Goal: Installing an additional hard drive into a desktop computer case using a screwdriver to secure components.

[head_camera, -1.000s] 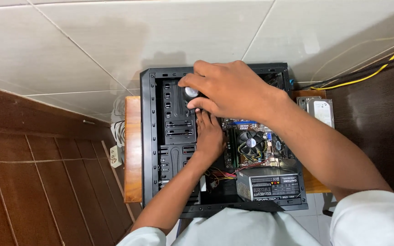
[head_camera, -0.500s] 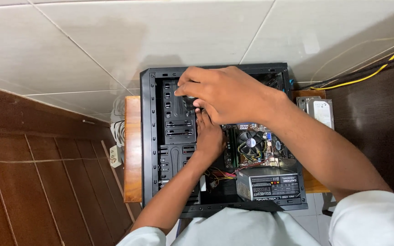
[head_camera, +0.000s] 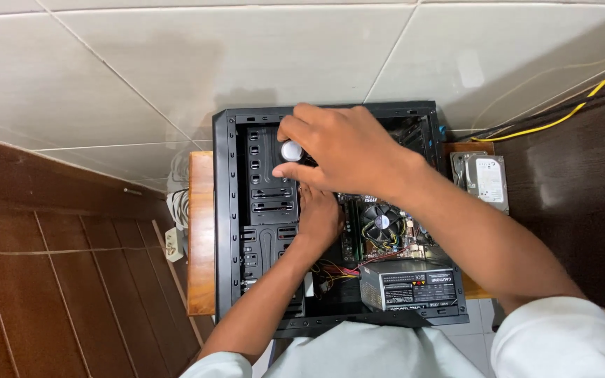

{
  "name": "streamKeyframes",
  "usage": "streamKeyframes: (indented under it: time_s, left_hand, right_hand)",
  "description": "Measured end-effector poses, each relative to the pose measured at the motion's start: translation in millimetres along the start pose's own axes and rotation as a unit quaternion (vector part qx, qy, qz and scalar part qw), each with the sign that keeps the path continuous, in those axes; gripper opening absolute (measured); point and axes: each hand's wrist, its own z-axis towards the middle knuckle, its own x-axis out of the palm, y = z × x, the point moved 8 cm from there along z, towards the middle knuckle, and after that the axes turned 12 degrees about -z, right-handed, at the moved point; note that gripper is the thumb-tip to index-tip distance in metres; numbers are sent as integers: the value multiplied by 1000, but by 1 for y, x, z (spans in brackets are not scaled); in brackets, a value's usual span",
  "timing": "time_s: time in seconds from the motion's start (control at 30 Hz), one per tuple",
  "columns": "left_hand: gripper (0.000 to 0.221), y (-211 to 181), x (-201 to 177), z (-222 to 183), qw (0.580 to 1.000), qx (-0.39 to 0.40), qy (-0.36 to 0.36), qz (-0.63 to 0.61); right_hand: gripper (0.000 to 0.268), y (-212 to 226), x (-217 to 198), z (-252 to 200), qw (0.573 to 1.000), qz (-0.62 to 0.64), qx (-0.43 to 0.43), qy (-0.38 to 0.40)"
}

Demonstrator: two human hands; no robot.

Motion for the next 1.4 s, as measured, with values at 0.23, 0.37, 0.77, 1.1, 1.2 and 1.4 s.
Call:
streamKeyframes:
  time_s: [0.23, 0.37, 0.77, 1.1, 1.2, 1.4]
  left_hand:
    - [94, -8, -11, -4, 1000, 5, 0, 14]
    - [96, -27, -41, -19, 1000, 5, 4, 9]
    - [93, -24, -35, -19, 999, -25, 9, -24]
    - [97, -12, -20, -9, 999, -17, -10, -29]
    - [96, -17, -26, -12, 1000, -10, -12, -21]
    - [98, -13, -20, -8, 1000, -8, -17, 8]
  right_hand:
    - [25, 13, -19, -2, 995, 75, -33, -55]
    - [20, 18, -24, -3, 990, 123, -71, -20]
    - [27, 11, -21, -9, 995, 95, -35, -11]
    - [46, -11, 7, -7, 995, 78, 58, -8]
    - [36, 0, -12, -5, 995, 96, 17, -25]
    - [34, 16, -25, -7, 992, 117, -46, 15]
